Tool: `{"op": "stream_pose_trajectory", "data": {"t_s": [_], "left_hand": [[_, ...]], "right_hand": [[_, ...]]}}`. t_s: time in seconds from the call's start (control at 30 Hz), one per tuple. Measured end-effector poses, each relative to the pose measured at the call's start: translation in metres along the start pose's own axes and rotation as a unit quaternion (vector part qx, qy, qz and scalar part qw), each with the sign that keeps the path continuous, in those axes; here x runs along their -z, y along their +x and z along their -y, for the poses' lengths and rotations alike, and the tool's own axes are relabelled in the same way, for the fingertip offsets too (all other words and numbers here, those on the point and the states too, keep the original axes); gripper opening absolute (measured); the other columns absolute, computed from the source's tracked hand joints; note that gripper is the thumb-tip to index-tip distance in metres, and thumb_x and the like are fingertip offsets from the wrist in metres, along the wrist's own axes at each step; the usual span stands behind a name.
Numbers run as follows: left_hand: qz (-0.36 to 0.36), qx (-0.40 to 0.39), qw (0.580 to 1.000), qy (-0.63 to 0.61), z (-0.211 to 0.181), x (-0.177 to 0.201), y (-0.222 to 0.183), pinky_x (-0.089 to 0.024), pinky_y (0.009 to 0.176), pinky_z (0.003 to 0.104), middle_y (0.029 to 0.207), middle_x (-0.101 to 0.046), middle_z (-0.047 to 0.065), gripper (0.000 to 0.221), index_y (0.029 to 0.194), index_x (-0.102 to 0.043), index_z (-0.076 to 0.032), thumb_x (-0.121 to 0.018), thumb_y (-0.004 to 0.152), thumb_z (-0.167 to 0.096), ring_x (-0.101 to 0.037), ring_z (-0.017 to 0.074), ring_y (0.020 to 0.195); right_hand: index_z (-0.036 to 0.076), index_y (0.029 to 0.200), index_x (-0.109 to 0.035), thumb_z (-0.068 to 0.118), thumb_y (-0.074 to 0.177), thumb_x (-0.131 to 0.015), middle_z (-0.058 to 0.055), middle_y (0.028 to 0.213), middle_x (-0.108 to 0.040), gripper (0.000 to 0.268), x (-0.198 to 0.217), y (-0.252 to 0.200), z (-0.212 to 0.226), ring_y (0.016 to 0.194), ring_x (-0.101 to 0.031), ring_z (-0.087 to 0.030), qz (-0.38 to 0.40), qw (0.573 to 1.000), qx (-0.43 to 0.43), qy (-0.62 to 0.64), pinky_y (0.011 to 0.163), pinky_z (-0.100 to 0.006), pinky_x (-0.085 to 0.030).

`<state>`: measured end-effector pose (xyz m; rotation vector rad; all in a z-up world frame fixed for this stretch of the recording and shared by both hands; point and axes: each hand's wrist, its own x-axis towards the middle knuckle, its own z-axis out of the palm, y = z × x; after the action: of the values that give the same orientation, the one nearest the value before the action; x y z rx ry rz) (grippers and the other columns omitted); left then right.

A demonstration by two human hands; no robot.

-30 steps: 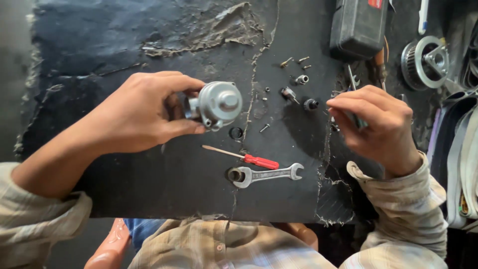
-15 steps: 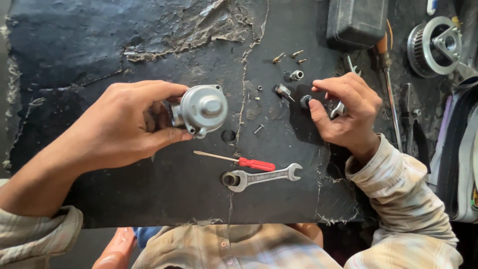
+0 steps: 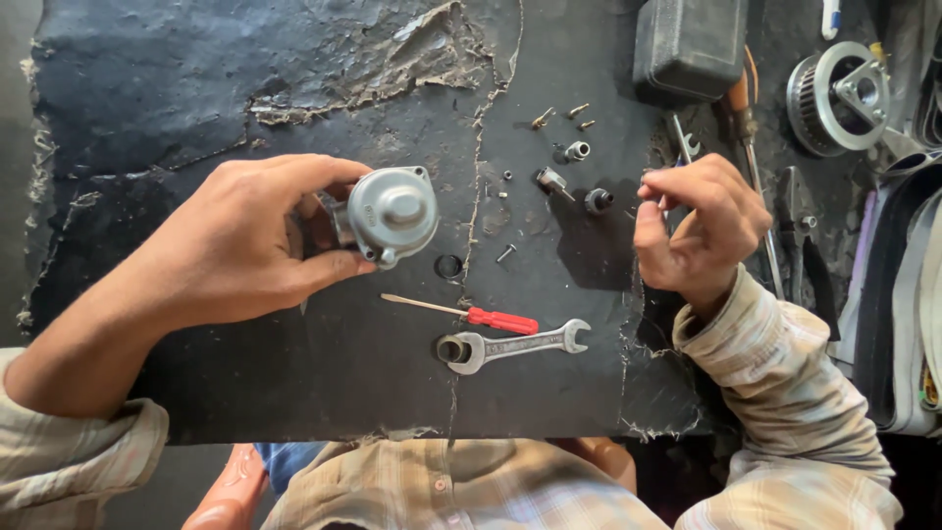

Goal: Disassembling and cleaning a motorcycle carburetor on a workbench.

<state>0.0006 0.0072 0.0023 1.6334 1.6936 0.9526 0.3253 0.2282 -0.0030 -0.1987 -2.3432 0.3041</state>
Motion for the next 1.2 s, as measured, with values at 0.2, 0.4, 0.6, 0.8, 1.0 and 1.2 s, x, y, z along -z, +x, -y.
{"op": "stream_pose_trajectory", "data": {"t_s": [0.2, 0.4, 0.6, 0.8, 1.0, 1.2], "left_hand": [[-0.008, -0.009, 1.000, 0.011, 0.001, 0.000, -0.001, -0.057, 0.064, 0.034, 0.090, -0.076, 0.009, 0.061, 0.122, -0.068, -0.008, -0.088, 0.065, -0.018, -0.074, 0.0185, 0.074], [0.004, 0.016, 1.000, 0.017, -0.004, 0.001, 0.000, -0.058, 0.061, 0.034, 0.087, -0.076, 0.008, 0.062, 0.122, -0.068, -0.009, -0.088, 0.064, -0.016, -0.074, 0.0186, 0.070], [0.005, 0.013, 0.999, 0.029, -0.002, 0.000, 0.001, -0.058, 0.060, 0.034, 0.089, -0.076, 0.008, 0.064, 0.123, -0.067, -0.010, -0.088, 0.063, -0.017, -0.074, 0.0183, 0.072], [0.012, -0.009, 0.999, 0.042, 0.001, -0.002, -0.001, -0.057, 0.065, 0.036, 0.095, -0.077, 0.009, 0.071, 0.124, -0.066, -0.009, -0.091, 0.059, -0.020, -0.073, 0.0206, 0.076], [-0.037, -0.063, 0.996, 0.054, 0.004, -0.008, -0.002, -0.057, 0.073, 0.038, 0.104, -0.076, 0.011, 0.077, 0.125, -0.066, -0.006, -0.095, 0.058, -0.029, -0.074, 0.0237, 0.085], [-0.056, -0.073, 0.992, 0.082, 0.002, -0.009, -0.003, -0.056, 0.071, 0.038, 0.099, -0.075, 0.012, 0.067, 0.120, -0.069, -0.006, -0.093, 0.064, -0.033, -0.073, 0.0270, 0.082]], "right_hand": [[-0.003, 0.103, -0.065, -0.012, 0.083, -0.067, -0.013, 0.083, -0.068, 0.023, 0.001, 0.004, 0.009, 0.069, -0.066, -0.025, 0.009, 0.999, 0.043, -0.014, 0.061, -0.031, -0.053], [-0.004, 0.102, -0.065, -0.012, 0.080, -0.066, -0.012, 0.081, -0.068, 0.024, 0.000, 0.004, 0.008, 0.066, -0.065, -0.024, 0.033, 0.998, 0.050, 0.002, 0.063, -0.033, -0.052], [-0.003, 0.101, -0.066, -0.011, 0.078, -0.068, -0.012, 0.076, -0.066, 0.023, -0.001, 0.006, 0.006, 0.064, -0.065, -0.025, 0.040, 0.998, 0.053, 0.017, 0.061, -0.033, -0.052], [-0.003, 0.099, -0.067, -0.011, 0.077, -0.068, -0.012, 0.075, -0.066, 0.023, -0.002, 0.005, 0.003, 0.063, -0.064, -0.026, 0.042, 0.997, 0.063, 0.013, 0.060, -0.034, -0.050], [-0.003, 0.100, -0.067, -0.011, 0.082, -0.071, -0.013, 0.079, -0.067, 0.020, 0.001, 0.008, 0.009, 0.067, -0.066, -0.027, 0.061, 0.996, 0.066, 0.002, 0.059, -0.032, -0.052], [0.002, 0.105, -0.070, -0.006, 0.080, -0.080, -0.011, 0.089, -0.071, 0.027, -0.004, 0.022, 0.035, 0.073, -0.066, -0.025, 0.107, 0.992, 0.067, -0.023, 0.066, -0.034, -0.054]]}}
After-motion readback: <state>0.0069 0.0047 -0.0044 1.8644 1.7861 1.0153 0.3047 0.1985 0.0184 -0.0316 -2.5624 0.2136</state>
